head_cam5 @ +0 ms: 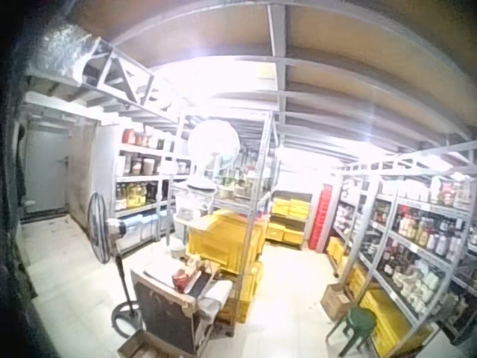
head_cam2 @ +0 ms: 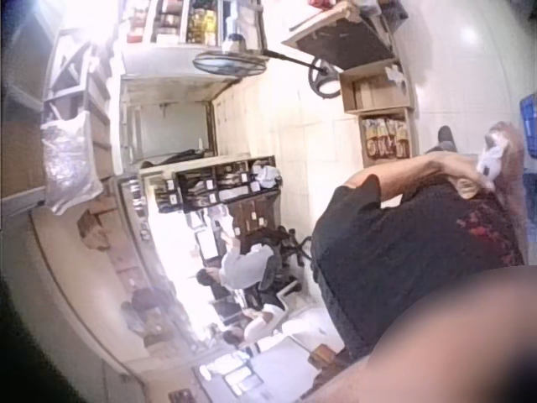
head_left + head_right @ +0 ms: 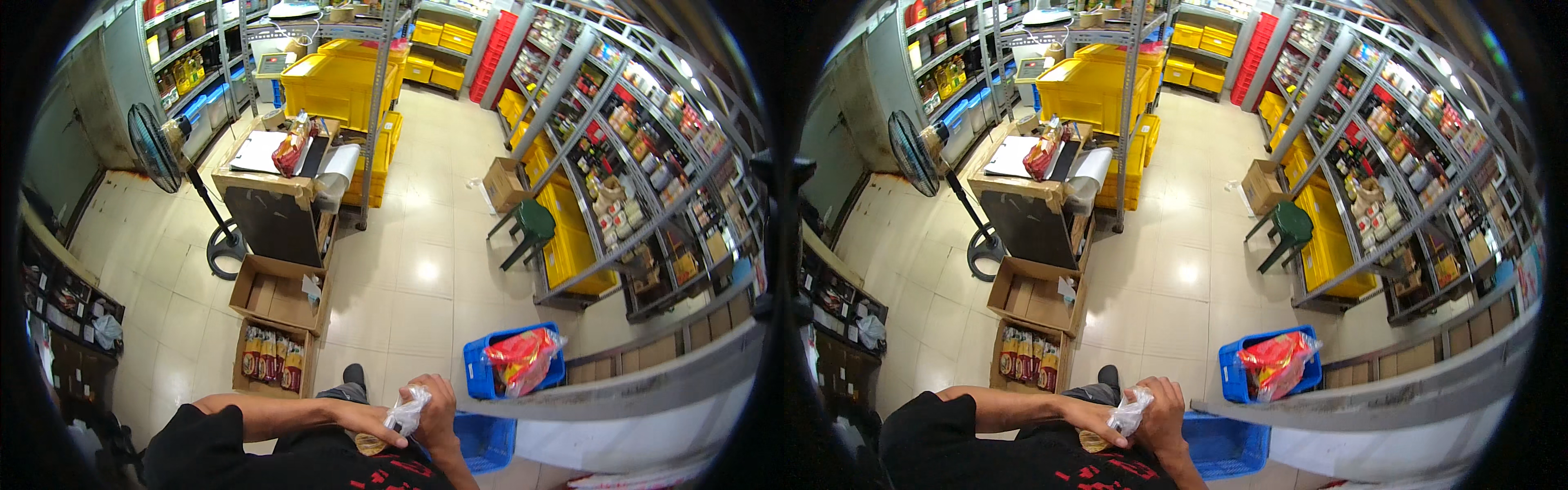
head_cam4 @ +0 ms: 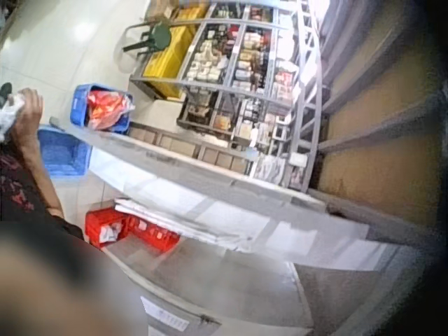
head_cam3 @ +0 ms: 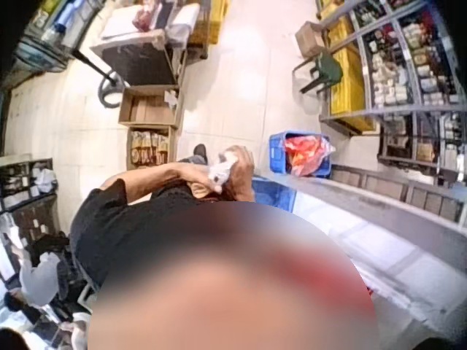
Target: The person writes on a document at a desk, then walks to a storage shelf to retrieve a plastic bag. They place a bundle of spaghetti into the bag, weigh it on a scale, and place the bagged pasta into a cardboard box.
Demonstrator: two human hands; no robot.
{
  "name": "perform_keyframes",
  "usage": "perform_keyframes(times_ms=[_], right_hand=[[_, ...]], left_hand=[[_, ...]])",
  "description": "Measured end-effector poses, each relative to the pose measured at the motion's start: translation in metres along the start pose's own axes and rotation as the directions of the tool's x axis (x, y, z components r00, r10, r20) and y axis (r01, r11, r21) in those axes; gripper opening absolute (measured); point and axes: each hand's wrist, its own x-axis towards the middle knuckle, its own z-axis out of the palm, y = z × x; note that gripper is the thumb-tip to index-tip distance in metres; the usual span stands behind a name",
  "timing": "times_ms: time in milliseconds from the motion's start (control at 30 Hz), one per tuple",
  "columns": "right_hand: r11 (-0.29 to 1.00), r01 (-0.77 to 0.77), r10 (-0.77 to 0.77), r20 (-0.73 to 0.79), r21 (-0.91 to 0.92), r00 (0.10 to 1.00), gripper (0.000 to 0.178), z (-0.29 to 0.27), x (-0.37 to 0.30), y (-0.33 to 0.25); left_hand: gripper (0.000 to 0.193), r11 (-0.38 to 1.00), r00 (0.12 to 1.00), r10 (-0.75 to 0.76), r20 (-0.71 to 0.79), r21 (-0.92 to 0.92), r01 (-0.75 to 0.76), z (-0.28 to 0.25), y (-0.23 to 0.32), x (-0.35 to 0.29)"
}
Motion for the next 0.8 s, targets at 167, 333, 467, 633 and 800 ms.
perform_keyframes(times_ms=[167,333,467,633,800], right_hand=[[1.000,0.020,-0.017,0.184,-0.019,0.983,0.021,-0.007,0.088,0.049],[0.962,-0.271,0.248,0.345,0.018,0.905,0.034,-0.007,0.165,0.109],[0.411,-0.777,0.216,0.777,0.477,0.591,0.043,-0.023,0.229,0.178],[0.544,-0.641,-0.337,0.840,0.542,0.424,0.034,-0.030,0.331,0.231],[0.818,0.286,-0.559,0.806,0.498,0.195,0.049,-0.038,0.434,0.267]], left_hand=[[0.033,0.986,0.997,-0.038,-0.064,-0.167,0.027,-0.068,0.053,0.007],[0.028,0.945,0.973,-0.126,-0.195,-0.323,0.058,-0.136,0.072,0.026],[0.029,0.950,0.920,0.035,-0.391,-0.273,-0.152,-0.199,0.080,0.043],[0.044,0.939,0.758,-0.034,-0.652,-0.279,-0.199,-0.253,0.121,0.088],[0.045,0.920,0.768,0.041,-0.639,-0.276,-0.279,-0.293,0.178,0.109]])
